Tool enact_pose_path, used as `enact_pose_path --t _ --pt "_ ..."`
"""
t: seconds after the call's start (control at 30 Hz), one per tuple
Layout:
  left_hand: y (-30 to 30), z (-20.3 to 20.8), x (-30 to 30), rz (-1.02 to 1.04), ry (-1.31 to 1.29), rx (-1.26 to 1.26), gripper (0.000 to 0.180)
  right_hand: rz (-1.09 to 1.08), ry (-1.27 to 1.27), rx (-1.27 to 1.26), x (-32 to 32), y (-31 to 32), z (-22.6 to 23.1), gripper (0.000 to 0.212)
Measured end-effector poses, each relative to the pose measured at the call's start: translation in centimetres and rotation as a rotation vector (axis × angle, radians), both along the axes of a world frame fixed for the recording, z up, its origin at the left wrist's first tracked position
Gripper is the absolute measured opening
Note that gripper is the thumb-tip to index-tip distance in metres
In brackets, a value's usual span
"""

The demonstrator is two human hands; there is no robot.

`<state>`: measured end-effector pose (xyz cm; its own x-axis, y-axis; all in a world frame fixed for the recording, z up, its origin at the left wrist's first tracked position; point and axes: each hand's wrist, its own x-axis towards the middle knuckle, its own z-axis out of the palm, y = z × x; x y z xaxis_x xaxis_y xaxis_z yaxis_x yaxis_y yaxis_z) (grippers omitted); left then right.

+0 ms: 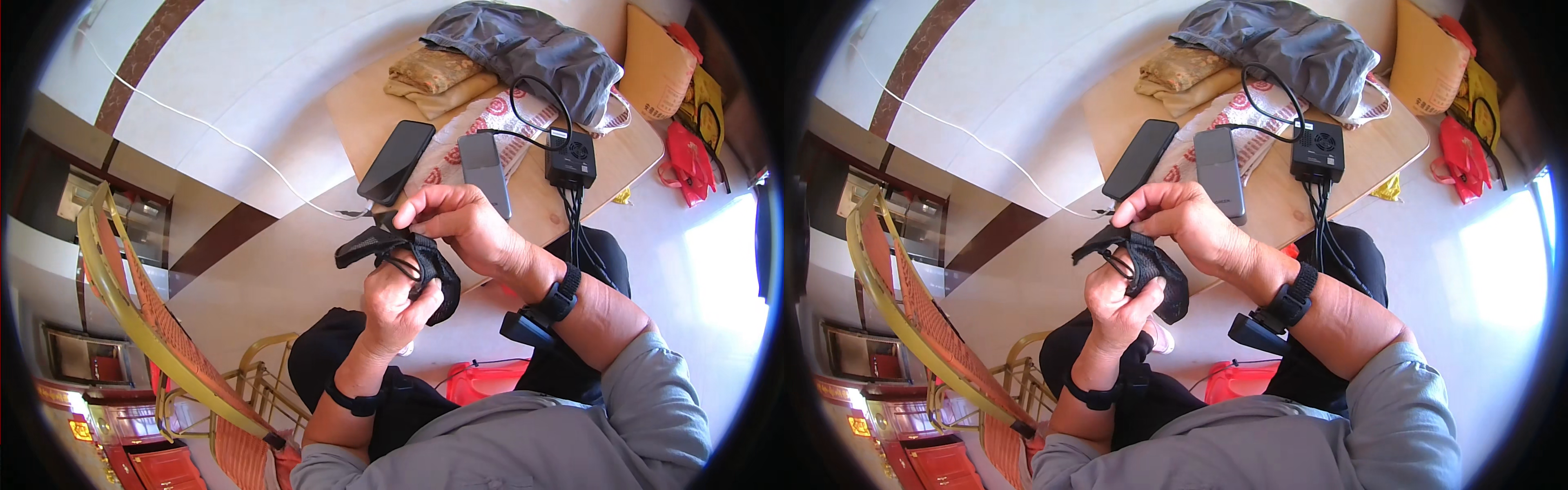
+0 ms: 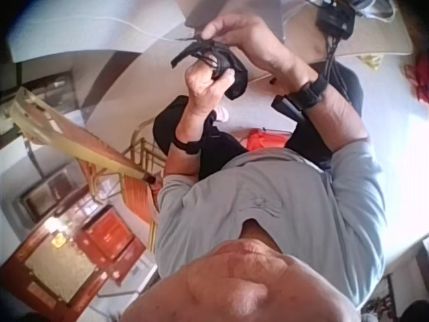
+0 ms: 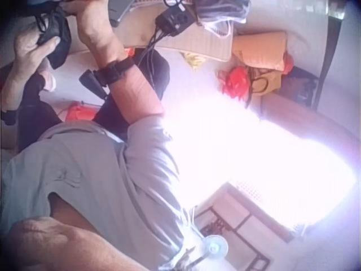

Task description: Assembling a black mesh head-strap and connecting power cables to a battery pack.

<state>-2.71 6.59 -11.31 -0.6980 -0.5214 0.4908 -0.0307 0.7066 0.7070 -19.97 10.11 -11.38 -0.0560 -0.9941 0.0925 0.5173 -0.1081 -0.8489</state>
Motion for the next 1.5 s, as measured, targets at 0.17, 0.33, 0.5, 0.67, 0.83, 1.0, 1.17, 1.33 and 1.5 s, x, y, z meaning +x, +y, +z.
enact_pose_path --t 0.17,0.33,0.5,0.67,0.83,1.0,1.17,1.33,1.5 --pt "1.2 0.3 -0.7 0.091 0.122 0.455 0.021 -0.114 -0.088 0.065 -0.8 0.0 0.1 0.016" --pt "0.0 0.3 -1.2 0.198 0.183 0.576 0.008 -0.135 -0.179 0.027 -1.9 -0.1 -0.4 0.018" --pt "-1.3 -0.6 -1.0 0.16 0.292 0.657 0.01 -0.146 -0.193 0.016 -1.7 0.0 0.1 0.018" --pt "-0.9 0.0 -1.1 0.25 0.346 0.348 0.01 -0.164 0.024 0.117 -1.3 0.0 0.9 0.017" --pt "-1.3 -0.1 -0.3 0.29 0.372 0.214 0.01 -0.328 0.47 -0.06 0.7 -0.3 -0.6 0.024" --pt "-1.3 -0.4 0.3 0.303 0.395 0.26 0.01 -0.194 0.668 0.092 1.7 -0.3 0.1 0.039" --pt "-1.5 -0.2 0.8 0.31 0.367 0.273 0.009 -0.064 0.516 0.135 2.4 -0.9 -1.4 0.036" --pt "-1.7 -0.2 1.0 0.268 0.338 0.275 0.01 -0.05 0.128 0.089 2.5 -1.0 -1.3 0.025" --pt "-2.5 -0.1 1.3 0.284 0.234 0.211 0.011 -0.044 0.128 0.086 2.2 -0.9 -1.5 0.021"
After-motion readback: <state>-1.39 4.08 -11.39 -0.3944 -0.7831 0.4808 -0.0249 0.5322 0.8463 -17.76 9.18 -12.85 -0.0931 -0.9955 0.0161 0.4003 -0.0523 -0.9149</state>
